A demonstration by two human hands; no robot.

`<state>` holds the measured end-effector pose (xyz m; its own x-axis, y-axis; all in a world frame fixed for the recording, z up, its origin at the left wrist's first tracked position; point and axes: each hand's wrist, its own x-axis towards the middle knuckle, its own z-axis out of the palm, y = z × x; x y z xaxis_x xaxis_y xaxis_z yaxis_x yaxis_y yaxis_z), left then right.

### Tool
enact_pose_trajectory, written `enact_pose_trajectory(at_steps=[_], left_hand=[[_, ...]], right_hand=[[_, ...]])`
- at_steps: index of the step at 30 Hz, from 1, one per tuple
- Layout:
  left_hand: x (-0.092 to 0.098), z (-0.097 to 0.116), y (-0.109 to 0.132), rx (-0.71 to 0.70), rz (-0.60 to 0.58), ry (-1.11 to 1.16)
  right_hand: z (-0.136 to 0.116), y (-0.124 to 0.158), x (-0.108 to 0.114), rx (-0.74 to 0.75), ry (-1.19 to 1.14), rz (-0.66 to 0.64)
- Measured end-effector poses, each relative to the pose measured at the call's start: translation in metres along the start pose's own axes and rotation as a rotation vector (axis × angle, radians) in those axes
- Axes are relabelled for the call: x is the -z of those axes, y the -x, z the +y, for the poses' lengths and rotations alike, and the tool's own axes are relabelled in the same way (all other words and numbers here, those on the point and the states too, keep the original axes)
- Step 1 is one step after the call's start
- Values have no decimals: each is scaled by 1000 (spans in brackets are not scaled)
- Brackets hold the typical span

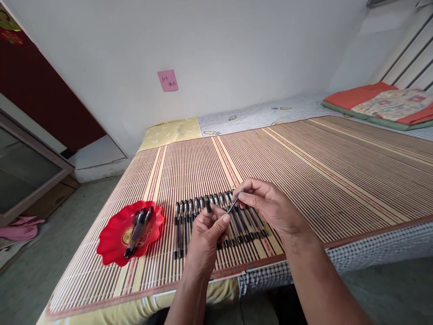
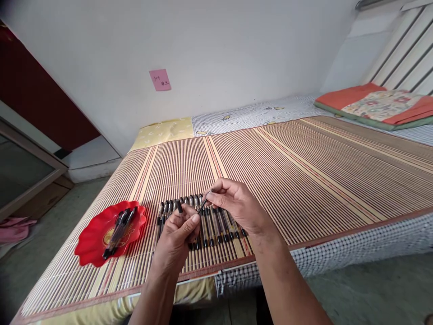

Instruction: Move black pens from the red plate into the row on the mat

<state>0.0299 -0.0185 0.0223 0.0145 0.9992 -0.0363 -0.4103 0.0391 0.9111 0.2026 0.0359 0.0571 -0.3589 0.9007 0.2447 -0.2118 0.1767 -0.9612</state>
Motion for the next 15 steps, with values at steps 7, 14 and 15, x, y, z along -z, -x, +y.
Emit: enact_pose_trajectory(at_steps=[7,14,15], left_hand=[[-5,2,7,-78,106,-124],[-10,0,9,-29,2,-31],[-11,0,9,-15,-10,0]], right_hand=[[0,-1,-8,-19,9,77],[2,-2,-8,-24,-69,32],[3,-2,-7,-25,-77,42]])
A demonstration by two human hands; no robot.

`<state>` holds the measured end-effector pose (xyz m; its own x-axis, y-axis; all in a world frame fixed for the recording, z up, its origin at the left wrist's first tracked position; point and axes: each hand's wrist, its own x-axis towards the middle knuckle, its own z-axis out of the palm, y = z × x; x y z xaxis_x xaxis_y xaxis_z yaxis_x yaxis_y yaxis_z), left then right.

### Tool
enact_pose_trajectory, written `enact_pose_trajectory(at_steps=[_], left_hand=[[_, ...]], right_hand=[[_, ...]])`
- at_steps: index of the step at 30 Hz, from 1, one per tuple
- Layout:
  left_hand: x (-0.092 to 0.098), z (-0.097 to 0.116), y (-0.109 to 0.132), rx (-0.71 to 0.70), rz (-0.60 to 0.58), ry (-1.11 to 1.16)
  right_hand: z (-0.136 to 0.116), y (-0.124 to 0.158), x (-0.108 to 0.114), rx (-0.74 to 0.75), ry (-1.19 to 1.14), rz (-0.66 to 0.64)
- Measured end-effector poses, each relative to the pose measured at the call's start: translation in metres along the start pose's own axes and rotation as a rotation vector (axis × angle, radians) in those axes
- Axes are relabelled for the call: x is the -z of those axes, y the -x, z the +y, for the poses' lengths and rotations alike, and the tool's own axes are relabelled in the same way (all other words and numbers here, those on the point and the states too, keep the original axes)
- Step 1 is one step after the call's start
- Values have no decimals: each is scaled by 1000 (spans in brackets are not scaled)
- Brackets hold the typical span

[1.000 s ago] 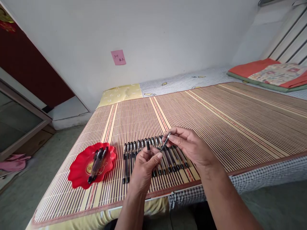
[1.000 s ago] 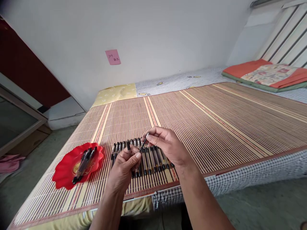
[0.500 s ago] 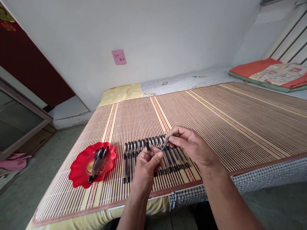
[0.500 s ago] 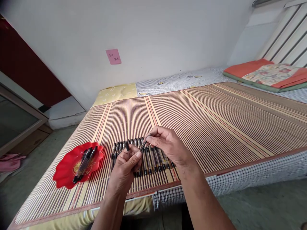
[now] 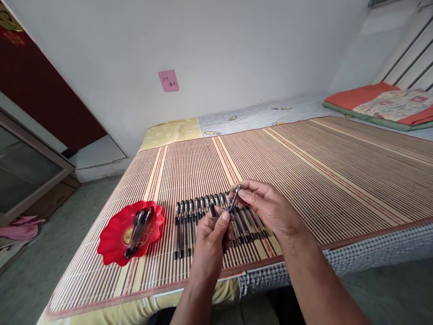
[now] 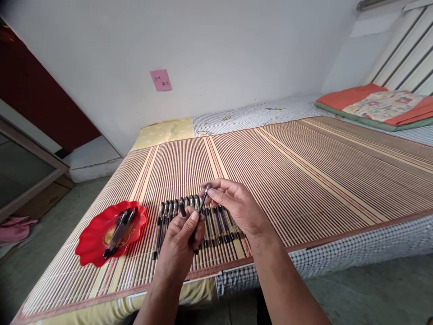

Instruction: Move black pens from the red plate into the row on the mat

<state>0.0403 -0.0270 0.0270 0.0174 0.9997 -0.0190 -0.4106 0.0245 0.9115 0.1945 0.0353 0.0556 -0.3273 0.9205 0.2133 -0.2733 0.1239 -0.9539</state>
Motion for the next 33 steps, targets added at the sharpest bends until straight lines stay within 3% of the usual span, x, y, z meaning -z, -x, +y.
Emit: enact_pose_trajectory(at_steps=[5,11,17,24,28,33], left_hand=[[-4,0,-1,52,-35,89],[-3,-1,-2,25,-26,55],[0,0,-1,-9,4,-91],[-3,6,5,-115,35,-507],[-7,0,6,-174,22,-514],[-9,-2,7,-62,-25,-443]], right_hand=[[2,0,5,-8,-74,37],[1,0,1,13,9,36],[4,1,-12,26,-5,50],[5,2,-18,-5,264,72],[5,2,-20,-7,293,41],[-2,3,-19,-47,271,27]])
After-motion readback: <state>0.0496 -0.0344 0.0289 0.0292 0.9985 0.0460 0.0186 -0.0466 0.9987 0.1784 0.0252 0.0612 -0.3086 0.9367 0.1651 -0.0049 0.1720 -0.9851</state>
